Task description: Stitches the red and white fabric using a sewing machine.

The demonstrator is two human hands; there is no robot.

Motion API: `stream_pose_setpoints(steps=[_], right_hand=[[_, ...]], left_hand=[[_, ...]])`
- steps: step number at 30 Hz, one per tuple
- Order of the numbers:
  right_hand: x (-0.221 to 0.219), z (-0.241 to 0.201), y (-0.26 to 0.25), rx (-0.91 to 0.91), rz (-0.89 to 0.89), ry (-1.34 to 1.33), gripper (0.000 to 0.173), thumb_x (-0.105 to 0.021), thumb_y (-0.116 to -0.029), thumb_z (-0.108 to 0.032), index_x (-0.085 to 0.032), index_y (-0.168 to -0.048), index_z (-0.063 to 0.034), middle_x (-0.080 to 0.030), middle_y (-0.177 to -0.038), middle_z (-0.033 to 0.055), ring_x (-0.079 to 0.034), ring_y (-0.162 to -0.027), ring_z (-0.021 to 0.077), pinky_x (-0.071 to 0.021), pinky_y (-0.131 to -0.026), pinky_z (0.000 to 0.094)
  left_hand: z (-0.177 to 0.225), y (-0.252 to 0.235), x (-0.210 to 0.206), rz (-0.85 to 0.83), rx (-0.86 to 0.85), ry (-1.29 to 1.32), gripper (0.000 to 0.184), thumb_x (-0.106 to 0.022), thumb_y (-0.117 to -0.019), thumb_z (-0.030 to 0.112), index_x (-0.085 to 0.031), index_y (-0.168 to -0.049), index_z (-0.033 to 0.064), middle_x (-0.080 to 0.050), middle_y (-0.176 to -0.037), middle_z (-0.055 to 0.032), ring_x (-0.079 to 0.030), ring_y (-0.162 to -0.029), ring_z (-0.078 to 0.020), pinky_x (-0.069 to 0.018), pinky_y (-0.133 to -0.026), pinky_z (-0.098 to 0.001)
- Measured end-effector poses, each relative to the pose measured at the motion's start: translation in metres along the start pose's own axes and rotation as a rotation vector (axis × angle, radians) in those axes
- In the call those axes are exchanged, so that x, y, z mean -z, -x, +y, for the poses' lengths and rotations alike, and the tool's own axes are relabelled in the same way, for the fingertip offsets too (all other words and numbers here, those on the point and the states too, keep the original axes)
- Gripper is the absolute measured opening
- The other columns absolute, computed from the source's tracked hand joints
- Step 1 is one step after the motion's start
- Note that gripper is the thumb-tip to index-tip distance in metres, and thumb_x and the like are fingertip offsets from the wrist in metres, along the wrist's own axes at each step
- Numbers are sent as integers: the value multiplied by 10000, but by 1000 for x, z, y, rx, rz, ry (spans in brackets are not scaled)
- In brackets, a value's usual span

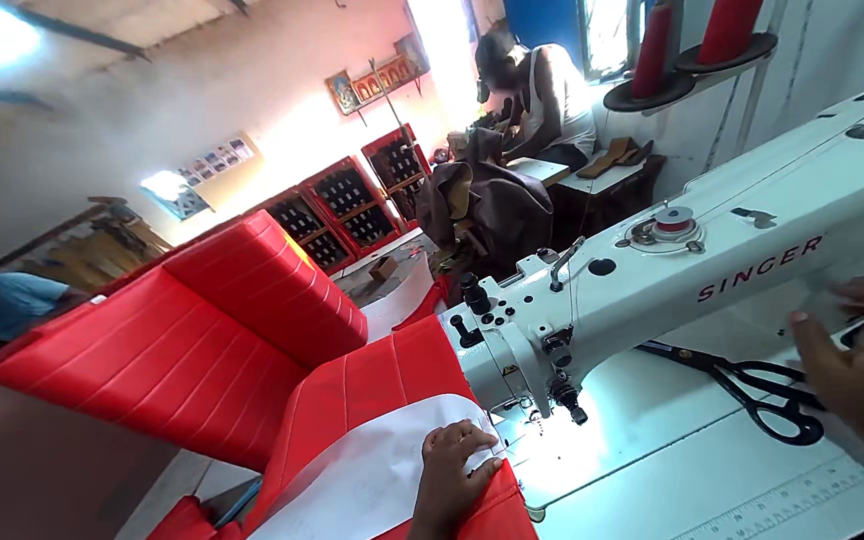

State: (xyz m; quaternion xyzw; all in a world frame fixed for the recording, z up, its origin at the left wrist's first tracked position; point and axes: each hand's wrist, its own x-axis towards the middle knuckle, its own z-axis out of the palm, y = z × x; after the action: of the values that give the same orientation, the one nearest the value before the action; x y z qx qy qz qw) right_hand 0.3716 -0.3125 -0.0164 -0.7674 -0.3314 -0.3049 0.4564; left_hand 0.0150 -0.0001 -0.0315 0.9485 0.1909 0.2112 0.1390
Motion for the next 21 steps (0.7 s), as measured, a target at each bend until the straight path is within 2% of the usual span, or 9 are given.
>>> stream_pose_setpoints(steps=[2,5,7,9,11,13,15,18,21], right_hand=[[-10,-32,10,102,-145,-75,405,-513,-1016,-238,-594,-1182,123,-576,-1210,348,-602,-1041,484,-519,-865,606],[-37,-78,42,295,-446,-194,322,-483,-1004,-236,-723,-1061,-29,-715,-1034,135,-700,-961,297,-576,-859,499],[-52,-112,58,515,-625,-281,275,-486,-1010,-168,-737,-1052,-64,-747,-978,104,-734,-922,276,-594,-808,467],[-72,-135,72,688,-722,-341,261,-484,-1047,-201,-722,-1054,-95,-736,-870,67,-732,-784,228,-600,-666,399],[-86,-158,78,643,-904,-311,310,-460,-1073,-273,-699,-1144,-88,-695,-794,86,-706,-690,256,-566,-578,420],[-94,-183,69,482,-1175,-226,381,-416,-1100,-308,-628,-1300,-62,-700,-915,181,-714,-803,370,-561,-666,532],[-105,-199,60,389,-1337,-161,408,-386,-1112,-326,-584,-1320,-36,-683,-1023,232,-694,-925,431,-536,-759,593],[-122,-201,72,425,-1152,-148,350,-408,-1088,-289,-628,-1084,-17,-670,-854,193,-704,-790,384,-544,-649,533],[-122,-205,73,357,-1095,-87,359,-376,-1100,-265,-624,-1083,-5,-671,-836,199,-711,-784,391,-549,-642,525]], left_hand=[[2,0,-1,17,-31,-18,279,-640,-912,461,-801,-1023,262,-732,-1077,9,-651,-1129,-210,-350,-1055,-621],[6,0,0,21,-34,-42,273,-643,-907,426,-796,-1023,233,-742,-1069,0,-654,-1142,-234,-349,-1049,-633],[5,1,2,-3,-13,-19,344,-646,-900,447,-779,-1066,178,-748,-1110,-19,-647,-1182,-263,-345,-1057,-645],[1,3,5,-40,9,36,451,-648,-887,511,-750,-1120,138,-738,-1155,-26,-623,-1220,-255,-327,-1089,-626],[-6,4,6,-45,2,97,456,-671,-869,488,-723,-1137,123,-722,-1162,-20,-613,-1209,-212,-329,-1101,-573],[-6,4,9,-81,0,125,415,-649,-833,342,-689,-1158,87,-705,-1180,-54,-605,-1209,-234,-324,-1093,-588],[-4,2,11,-110,3,127,404,-606,-782,239,-671,-1142,67,-694,-1184,-84,-598,-1215,-267,-320,-1075,-607],[-2,1,10,-113,32,105,290,-582,-763,186,-701,-1012,96,-699,-1174,-71,-595,-1232,-254,-329,-1070,-588],[-5,0,8,-90,44,117,205,-624,-853,273,-733,-918,112,-716,-1165,-38,-606,-1226,-211,-328,-1088,-563]])
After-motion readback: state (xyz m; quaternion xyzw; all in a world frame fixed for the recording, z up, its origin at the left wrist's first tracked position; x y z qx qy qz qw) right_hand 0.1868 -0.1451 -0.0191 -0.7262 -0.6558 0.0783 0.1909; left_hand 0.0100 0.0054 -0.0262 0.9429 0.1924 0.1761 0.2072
